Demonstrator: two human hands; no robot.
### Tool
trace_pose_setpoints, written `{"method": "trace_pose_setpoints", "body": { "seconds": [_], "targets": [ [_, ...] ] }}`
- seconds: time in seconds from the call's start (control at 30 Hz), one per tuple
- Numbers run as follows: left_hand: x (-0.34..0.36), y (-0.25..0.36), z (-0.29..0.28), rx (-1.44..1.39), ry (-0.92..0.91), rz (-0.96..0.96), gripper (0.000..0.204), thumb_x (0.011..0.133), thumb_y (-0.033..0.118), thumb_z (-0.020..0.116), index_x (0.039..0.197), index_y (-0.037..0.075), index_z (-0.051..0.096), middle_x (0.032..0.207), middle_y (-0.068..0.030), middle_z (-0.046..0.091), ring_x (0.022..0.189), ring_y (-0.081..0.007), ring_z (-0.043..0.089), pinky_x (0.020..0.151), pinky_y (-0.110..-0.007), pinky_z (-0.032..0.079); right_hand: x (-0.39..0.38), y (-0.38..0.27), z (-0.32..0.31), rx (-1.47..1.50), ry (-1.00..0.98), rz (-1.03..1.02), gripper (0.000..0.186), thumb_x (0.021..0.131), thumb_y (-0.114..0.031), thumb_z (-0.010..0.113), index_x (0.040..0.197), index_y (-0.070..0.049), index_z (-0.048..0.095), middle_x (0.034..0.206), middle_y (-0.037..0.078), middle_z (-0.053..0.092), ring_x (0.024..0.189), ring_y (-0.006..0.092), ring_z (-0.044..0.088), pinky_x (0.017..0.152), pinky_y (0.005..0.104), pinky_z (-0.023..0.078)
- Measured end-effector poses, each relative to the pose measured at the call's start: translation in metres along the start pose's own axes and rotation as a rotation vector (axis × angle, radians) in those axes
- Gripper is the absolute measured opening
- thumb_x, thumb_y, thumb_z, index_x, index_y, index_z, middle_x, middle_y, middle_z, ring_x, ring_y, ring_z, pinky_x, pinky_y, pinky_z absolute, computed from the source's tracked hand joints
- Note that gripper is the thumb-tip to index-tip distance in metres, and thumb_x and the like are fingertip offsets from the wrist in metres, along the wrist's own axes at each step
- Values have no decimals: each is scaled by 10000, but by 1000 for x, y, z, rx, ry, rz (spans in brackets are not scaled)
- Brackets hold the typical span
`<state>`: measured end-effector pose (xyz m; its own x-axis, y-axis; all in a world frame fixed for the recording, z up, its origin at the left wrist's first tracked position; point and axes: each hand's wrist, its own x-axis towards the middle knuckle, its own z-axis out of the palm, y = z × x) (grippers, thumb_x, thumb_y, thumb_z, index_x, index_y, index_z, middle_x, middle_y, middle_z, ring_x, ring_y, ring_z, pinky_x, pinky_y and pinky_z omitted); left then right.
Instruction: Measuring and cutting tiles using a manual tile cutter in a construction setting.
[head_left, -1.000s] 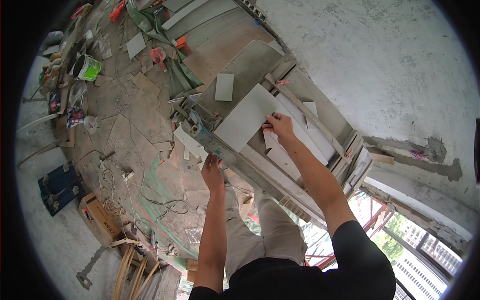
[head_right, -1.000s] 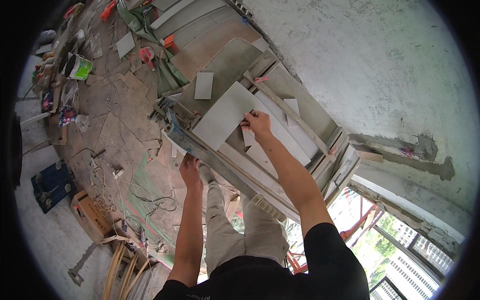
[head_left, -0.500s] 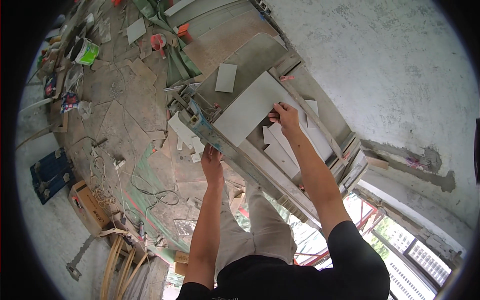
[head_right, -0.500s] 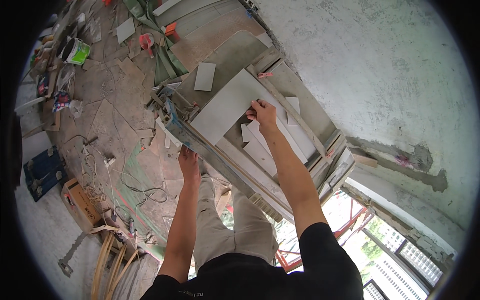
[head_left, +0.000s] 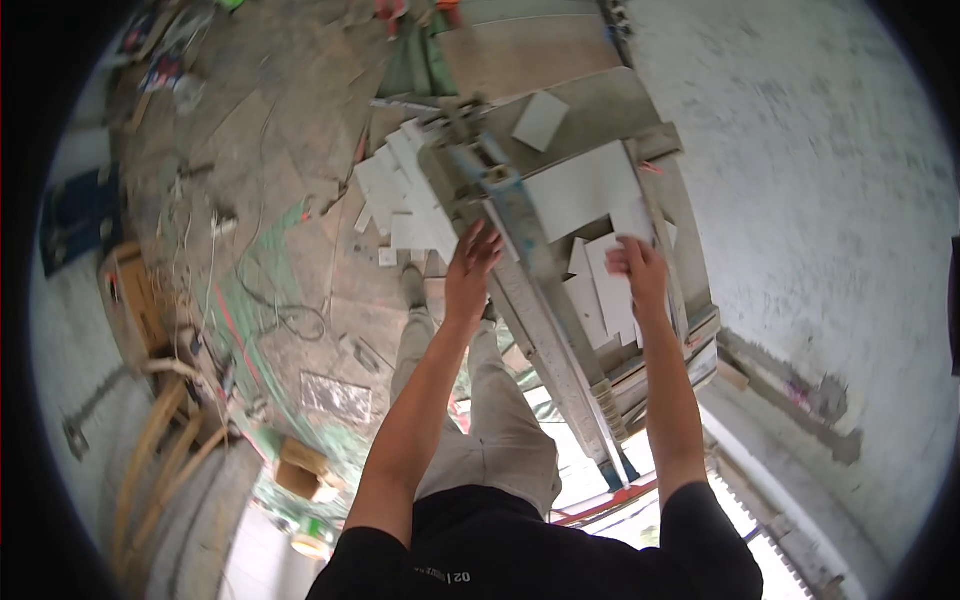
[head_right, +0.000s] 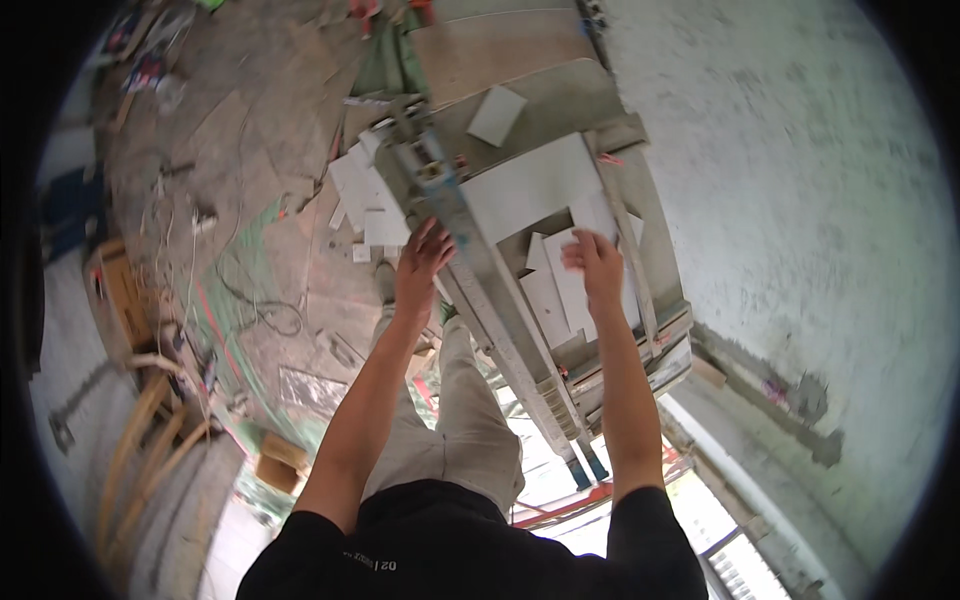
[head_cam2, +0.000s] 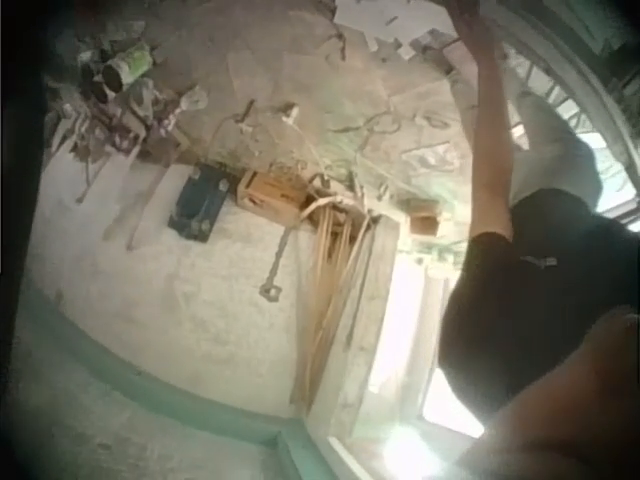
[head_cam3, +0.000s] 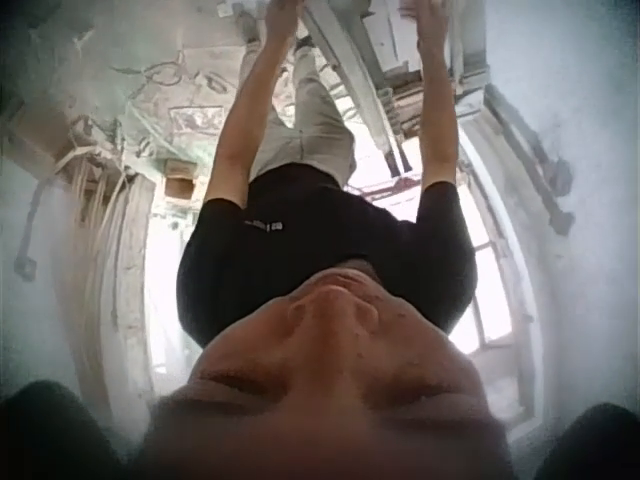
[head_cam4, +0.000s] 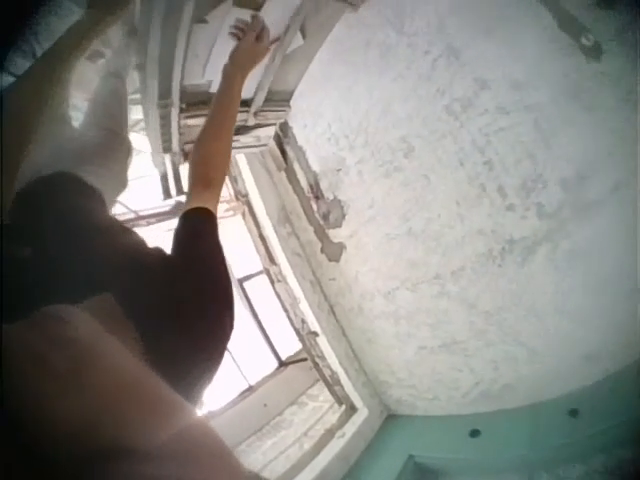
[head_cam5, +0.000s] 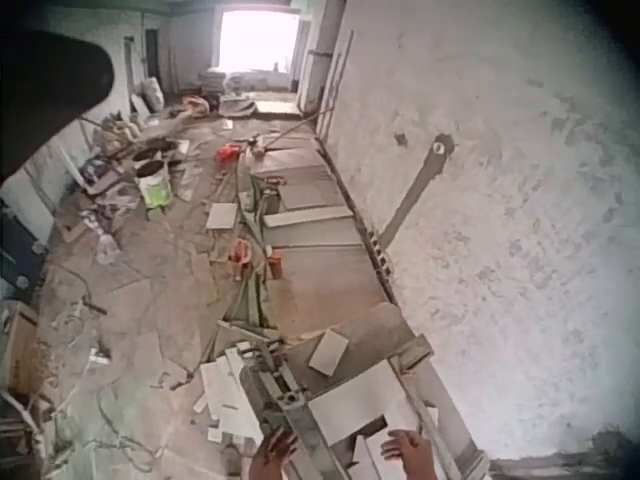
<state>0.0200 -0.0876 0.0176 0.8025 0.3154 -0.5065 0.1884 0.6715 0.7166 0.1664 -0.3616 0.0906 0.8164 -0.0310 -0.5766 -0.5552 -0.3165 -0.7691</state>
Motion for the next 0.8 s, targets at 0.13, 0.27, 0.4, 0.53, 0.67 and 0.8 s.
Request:
{"method": "trace_pose_setpoints", "body": {
  "seconds": [0.13, 0.27, 0.4, 0.53, 0.67, 0.8],
  "targets": [
    [-2, -3, 5, -117, 2, 10, 647, 1138, 258, 615, 1672, -8, 365, 1606, -221, 549, 1474, -309, 567, 1233, -423, 464, -125, -49, -20, -194, -463, -15, 427, 1172, -339, 549, 1413, -17, 691, 1032, 126, 794, 898, 177, 756, 819, 320, 607],
    [-7, -2, 5, -273, 17, -86, 662, 1154, 275, 584, 1696, 2, 319, 1651, -219, 508, 1521, -306, 525, 1276, -414, 410, -196, -78, 18, -618, -507, -129, 646, 1066, -308, 719, 1615, -63, 485, 1097, 168, 768, 958, 271, 764, 891, 392, 605],
    [-14, -2, -15, -270, 30, 28, 543, 1152, 254, 578, 1615, -3, 459, 1513, -201, 639, 1393, -283, 645, 1171, -390, 509, -211, -108, 52, -859, -317, -239, 737, 1040, -240, 708, 1668, -60, 366, 1150, 298, 751, 1022, 445, 772, 923, 481, 596],
    [-17, -2, -55, -22, 443, 36, 279, 1127, 228, 624, 1266, 4, 714, 1068, -99, 776, 917, -170, 738, 827, -307, 585, -231, -136, 37, -1021, -318, -282, 725, 1049, -213, 671, 1679, -71, 341, 1201, 324, 743, 1052, 496, 756, 915, 526, 593],
    [-2, -3, -65, 194, 449, 64, 332, 1072, 233, 712, 1287, -20, 699, 1063, -97, 763, 978, -189, 726, 852, -313, 579, -264, -121, 8, -1174, -298, -160, 735, 1059, -230, 653, 1695, -107, 306, 1226, 311, 739, 1032, 524, 741, 884, 568, 592],
    [21, -2, -34, 674, 500, 279, 771, 947, 358, 869, 1541, 6, 525, 1421, -220, 632, 1285, -384, 640, 1073, -476, 525, -295, -78, -20, -1223, -247, -111, 737, 1055, -249, 671, 1695, -150, 318, 1140, 281, 767, 950, 504, 760, 794, 560, 610]
  ]
}}
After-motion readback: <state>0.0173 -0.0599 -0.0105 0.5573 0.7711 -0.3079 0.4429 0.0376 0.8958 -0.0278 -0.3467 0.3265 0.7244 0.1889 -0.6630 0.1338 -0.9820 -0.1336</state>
